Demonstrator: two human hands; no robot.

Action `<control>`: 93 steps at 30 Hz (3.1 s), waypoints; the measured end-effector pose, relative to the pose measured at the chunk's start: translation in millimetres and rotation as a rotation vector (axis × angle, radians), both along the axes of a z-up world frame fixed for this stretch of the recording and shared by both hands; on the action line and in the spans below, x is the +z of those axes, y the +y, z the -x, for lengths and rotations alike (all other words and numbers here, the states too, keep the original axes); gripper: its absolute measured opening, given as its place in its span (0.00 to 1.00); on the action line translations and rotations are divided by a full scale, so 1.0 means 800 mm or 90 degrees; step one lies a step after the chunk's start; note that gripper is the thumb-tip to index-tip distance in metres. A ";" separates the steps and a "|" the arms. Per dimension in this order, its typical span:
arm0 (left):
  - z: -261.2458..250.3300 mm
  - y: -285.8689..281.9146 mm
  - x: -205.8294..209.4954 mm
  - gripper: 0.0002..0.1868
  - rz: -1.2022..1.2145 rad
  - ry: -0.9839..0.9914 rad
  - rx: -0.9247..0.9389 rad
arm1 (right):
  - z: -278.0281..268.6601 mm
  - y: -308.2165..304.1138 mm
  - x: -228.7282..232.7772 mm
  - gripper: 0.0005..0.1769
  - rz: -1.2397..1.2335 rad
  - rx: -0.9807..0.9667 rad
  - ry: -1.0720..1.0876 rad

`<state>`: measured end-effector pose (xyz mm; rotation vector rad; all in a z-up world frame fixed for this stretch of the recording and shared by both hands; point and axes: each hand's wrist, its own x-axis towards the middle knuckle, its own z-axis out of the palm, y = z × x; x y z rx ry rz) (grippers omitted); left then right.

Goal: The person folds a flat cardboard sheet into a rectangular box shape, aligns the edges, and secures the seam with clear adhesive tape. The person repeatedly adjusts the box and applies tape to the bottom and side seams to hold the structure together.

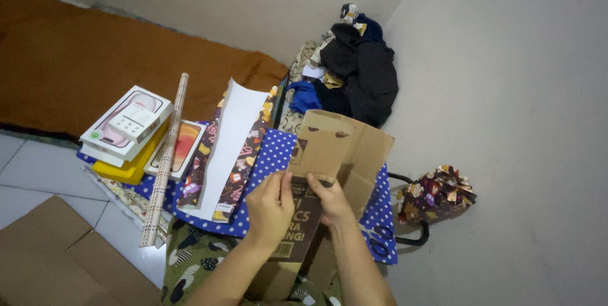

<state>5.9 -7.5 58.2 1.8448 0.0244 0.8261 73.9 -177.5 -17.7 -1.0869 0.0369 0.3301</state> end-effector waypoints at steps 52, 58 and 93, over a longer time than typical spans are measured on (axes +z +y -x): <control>0.027 0.043 -0.072 0.53 -0.022 0.217 -0.170 | 0.013 0.032 0.012 0.23 0.054 -0.152 -0.033; 0.037 0.033 -0.069 0.76 -0.127 0.386 -0.146 | 0.070 0.044 0.010 0.30 0.311 -0.079 0.012; -0.014 -0.029 -0.110 0.46 -0.318 0.348 -0.129 | 0.077 -0.061 -0.037 0.32 0.336 -0.008 0.004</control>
